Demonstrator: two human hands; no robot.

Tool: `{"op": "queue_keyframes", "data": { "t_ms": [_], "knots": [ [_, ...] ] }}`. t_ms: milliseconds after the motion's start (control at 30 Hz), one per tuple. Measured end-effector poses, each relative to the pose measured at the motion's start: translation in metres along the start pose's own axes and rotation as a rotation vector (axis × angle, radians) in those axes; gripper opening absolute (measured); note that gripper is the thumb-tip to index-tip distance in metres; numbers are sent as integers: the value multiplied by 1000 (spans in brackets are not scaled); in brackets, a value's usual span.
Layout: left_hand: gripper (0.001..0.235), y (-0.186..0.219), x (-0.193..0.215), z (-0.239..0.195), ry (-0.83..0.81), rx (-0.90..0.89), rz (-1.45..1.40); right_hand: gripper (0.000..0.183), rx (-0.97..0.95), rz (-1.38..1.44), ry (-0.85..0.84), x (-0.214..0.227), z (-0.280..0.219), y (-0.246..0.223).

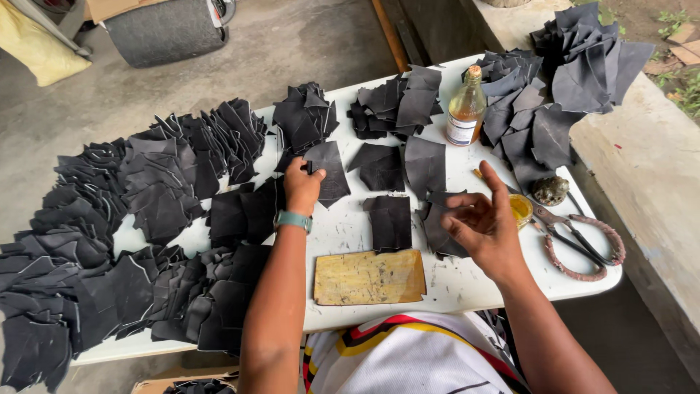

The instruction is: The person applies a yellow adhesive from a jar onto the edges of small black rubber pieces using a brush. They then press the coated edges together to bond the pieces and place the finished items on a white table.

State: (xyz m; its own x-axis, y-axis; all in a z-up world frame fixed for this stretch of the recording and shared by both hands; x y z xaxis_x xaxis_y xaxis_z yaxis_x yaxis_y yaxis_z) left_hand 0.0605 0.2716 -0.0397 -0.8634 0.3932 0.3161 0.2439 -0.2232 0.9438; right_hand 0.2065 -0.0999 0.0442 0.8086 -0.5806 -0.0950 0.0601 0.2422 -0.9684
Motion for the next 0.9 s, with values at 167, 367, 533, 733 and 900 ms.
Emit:
{"op": "queue_keyframes", "data": {
  "t_ms": [167,367,533,733,900],
  "knots": [
    [53,4,-11,-2,64,147,555,97,20,9,9,16,-11,0],
    [60,31,23,2,77,-34,599,93,38,53,-10,17,-19,2],
    [19,40,97,18,-34,-156,492,92,58,-52,19,24,-19,-6],
    [17,33,159,-3,-64,-48,651,87,36,-40,9,11,-20,-7],
    [22,30,165,-21,-32,54,662,87,47,-61,-12,2,-18,-12]
  ]
}}
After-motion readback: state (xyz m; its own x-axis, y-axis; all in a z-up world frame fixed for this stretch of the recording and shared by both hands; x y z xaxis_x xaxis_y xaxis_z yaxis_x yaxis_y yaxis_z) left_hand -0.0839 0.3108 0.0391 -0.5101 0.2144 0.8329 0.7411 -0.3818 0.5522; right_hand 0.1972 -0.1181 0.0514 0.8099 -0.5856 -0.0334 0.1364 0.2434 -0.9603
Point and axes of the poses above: each hand's wrist, its own z-axis towards the middle knuckle, its own x-axis out of the back of the hand, y = z × x, the point moved 5 cm from there along z, towards the middle knuckle, and after that the axes turned 6 degrees about -y, right-handed, at the moved point
